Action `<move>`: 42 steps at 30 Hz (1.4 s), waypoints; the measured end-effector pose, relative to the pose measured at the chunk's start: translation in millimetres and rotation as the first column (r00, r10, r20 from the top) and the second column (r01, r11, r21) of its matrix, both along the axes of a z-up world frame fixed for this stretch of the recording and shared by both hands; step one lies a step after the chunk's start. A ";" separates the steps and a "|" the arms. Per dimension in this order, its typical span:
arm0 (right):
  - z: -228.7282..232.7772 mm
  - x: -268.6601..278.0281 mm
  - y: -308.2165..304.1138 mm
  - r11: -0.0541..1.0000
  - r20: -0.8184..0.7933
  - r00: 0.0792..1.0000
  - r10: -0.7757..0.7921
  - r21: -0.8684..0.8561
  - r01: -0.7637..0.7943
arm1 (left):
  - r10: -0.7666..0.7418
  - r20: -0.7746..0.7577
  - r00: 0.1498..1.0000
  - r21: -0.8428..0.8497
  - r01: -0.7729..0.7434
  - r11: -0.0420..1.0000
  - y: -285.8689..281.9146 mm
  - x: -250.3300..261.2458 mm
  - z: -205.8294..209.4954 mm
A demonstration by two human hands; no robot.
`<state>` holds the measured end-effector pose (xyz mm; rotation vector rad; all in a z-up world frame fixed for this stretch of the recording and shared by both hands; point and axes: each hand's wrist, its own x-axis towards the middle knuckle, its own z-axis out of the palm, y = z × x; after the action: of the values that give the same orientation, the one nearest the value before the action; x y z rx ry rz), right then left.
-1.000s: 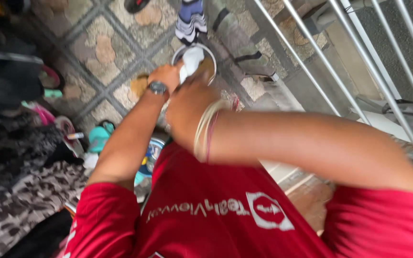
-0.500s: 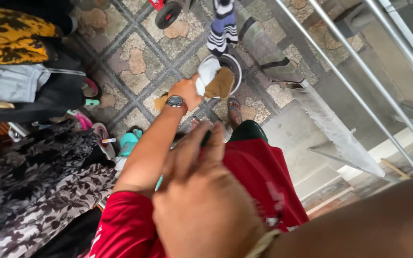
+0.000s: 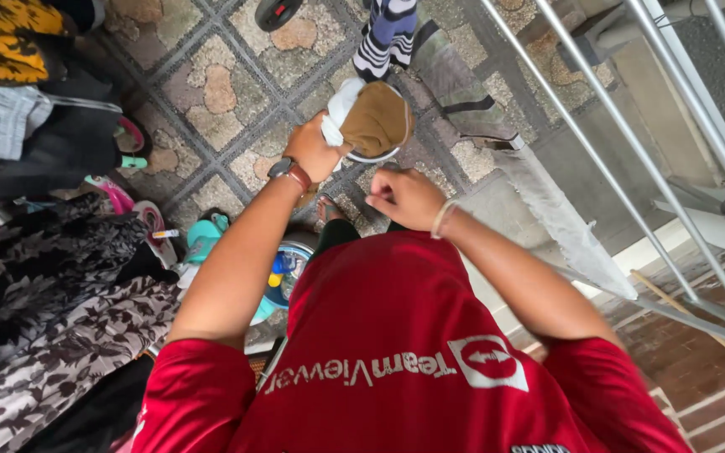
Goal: The person hangs a dark patterned garment on a metal drying rack using a clothes hanger, securing it with a small black clip. They then pick up a brown towel from a bucket, wring it out by hand, and fold it.
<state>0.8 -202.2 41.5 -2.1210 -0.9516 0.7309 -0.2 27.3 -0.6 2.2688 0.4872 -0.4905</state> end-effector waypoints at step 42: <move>-114.5 89.0 12.7 0.985 0.342 0.934 0.099 0.102 -0.142 | -0.629 -0.274 0.728 0.181 0.681 0.710 -8.6 25.7 39.1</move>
<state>89.8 -189.5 -73.0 -2.1281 -1.2843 0.3575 25.5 18.7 38.5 2.6476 -0.2265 -1.0687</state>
